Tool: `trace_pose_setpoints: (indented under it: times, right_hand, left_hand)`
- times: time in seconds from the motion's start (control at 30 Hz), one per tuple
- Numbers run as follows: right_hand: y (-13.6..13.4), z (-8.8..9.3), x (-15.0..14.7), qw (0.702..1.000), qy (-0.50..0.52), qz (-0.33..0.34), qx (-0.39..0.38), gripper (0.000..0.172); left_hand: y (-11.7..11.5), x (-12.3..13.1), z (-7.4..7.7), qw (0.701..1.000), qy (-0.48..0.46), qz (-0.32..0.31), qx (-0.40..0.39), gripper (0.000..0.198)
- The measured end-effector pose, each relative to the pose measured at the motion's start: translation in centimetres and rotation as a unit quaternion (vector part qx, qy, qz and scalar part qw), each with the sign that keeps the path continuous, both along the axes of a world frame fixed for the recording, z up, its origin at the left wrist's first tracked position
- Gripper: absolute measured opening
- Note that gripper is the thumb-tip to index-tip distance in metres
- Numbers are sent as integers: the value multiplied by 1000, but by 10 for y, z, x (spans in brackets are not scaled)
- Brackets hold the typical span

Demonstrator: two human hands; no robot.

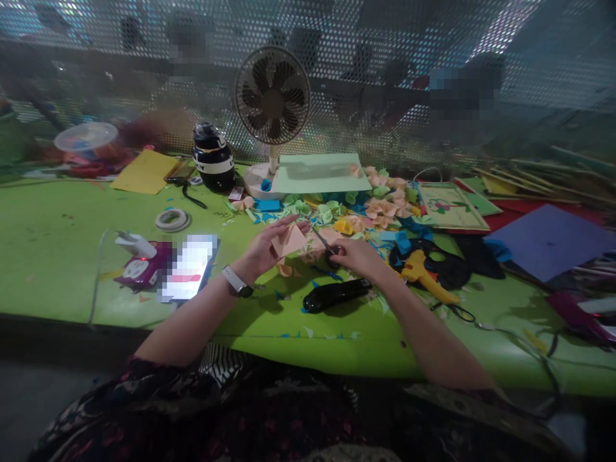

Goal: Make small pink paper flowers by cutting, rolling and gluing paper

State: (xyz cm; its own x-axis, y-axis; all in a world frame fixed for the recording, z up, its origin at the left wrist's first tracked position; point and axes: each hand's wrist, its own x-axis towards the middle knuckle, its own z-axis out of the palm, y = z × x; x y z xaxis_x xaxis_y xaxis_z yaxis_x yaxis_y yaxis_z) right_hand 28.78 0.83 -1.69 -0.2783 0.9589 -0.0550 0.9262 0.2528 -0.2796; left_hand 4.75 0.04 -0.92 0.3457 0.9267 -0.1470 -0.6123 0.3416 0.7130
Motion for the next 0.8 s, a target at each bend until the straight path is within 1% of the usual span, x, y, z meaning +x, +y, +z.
trace_pose_setpoints:
  times: [0.07, 0.13, 0.2, 0.27, 0.37, 0.5, 0.57, 0.67, 0.73, 0.77, 0.8]
  right_hand:
    - [-2, 3, 2, 999, 35, 6, 22, 22]
    - [-8, 9, -1, 990, 102, -11, 92, 25]
    - [-19, 18, -9, 967, 184, -9, 174, 31]
    - [-30, 26, -18, 951, 229, 29, 204, 34]
    - [-42, 29, -31, 947, 229, 87, 210, 31]
    - [-43, 19, -38, 945, 216, 101, 222, 21]
    - [-42, 15, -39, 942, 222, 103, 231, 21]
    - [-42, 15, -38, 937, 256, 89, 221, 21]
    - [-42, 17, -37, 934, 294, 61, 193, 19]
    - [-41, 18, -36, 930, 322, 43, 173, 19]
    - [-40, 19, -35, 923, 354, 23, 150, 20]
  left_hand:
    - [-2, 1, 0, 1000, 11, -8, 2, 50]
    - [-4, 3, 0, 1000, 20, -15, 4, 47]
    - [-6, 6, -1, 999, 26, -22, 5, 42]
    - [-9, 8, -2, 999, 33, -30, 10, 37]
    - [-13, 11, -3, 997, 68, -44, 20, 36]
    - [-21, 13, -3, 991, 114, -59, 48, 38]
    - [-25, 14, -2, 988, 120, -66, 70, 36]
    - [-27, 12, 3, 981, 143, -74, 108, 34]
    - [-24, 5, 10, 974, 169, -79, 127, 35]
    - [-21, 0, 13, 973, 174, -69, 135, 34]
    - [-16, -7, 15, 972, 179, -45, 146, 32]
